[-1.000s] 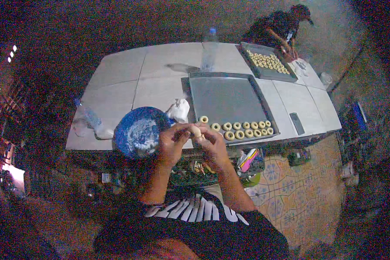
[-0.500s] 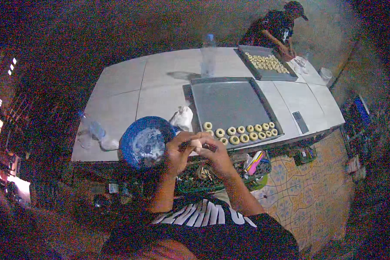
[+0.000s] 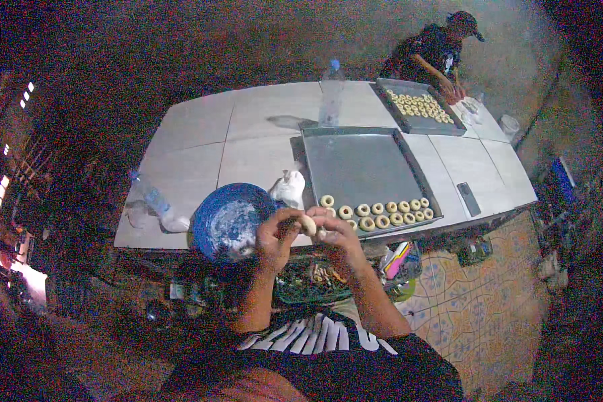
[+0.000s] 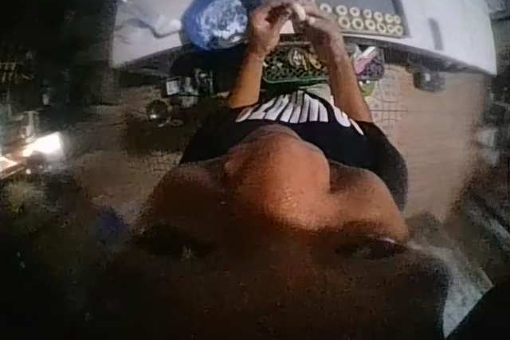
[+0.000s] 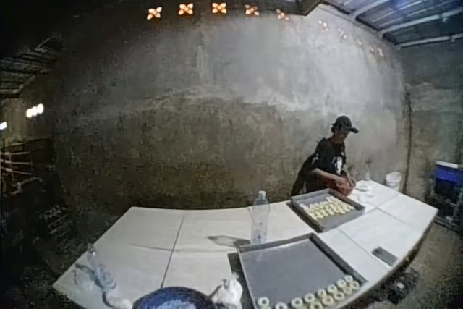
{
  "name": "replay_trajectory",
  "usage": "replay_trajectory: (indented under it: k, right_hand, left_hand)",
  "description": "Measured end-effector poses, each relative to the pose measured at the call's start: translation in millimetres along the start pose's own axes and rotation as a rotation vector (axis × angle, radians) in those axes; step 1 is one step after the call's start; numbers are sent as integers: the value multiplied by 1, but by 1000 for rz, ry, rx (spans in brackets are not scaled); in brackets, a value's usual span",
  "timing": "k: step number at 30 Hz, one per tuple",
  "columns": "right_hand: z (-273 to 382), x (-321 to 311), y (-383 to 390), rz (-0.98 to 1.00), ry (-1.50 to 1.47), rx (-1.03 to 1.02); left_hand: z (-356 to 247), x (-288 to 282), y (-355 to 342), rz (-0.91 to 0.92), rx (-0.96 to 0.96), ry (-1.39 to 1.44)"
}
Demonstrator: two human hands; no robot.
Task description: The person coats their hands with flour from a bowl, shapes a piece of dough into a ring by hand, and places it onto a metal tray.
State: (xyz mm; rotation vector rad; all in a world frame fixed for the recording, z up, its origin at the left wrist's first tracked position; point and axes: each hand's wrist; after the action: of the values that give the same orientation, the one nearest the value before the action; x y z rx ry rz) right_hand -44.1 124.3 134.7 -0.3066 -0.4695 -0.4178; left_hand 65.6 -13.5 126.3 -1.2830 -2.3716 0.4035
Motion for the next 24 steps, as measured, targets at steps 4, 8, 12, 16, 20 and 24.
replay_trajectory:
  k: [4, 8, 12, 16, 20, 24]
  right_hand:
    - [2, 2, 0, -112, 261, 63]
    - [16, 3, 3, -66, 21, 47]
    - [10, 6, 1, -152, 404, 2]
    - [12, 4, 6, -84, 143, 35]
    - [8, 4, 7, -130, 41, 33]
    - [6, 5, 6, -149, 200, 41]
  left_hand:
    - [-9, 5, -4, 29, 19, -5]
    - [4, 2, -4, 99, 50, 27]
    - [2, 6, -5, 108, 123, -88]
    - [1, 6, -4, 102, 86, -39]
    - [-8, 12, 1, 35, -73, 16]
    - [-12, 9, -7, 107, 185, -278]
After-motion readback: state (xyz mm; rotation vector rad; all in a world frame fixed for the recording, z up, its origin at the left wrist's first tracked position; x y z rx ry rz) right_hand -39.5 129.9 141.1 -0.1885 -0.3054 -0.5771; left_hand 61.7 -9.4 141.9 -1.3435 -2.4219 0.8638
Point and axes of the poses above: each hand's wrist, its own y-axis away from the middle knuckle, its own x-axis out of the palm, z = x × y, and after that the axes turned 1 degree about y, right-handed
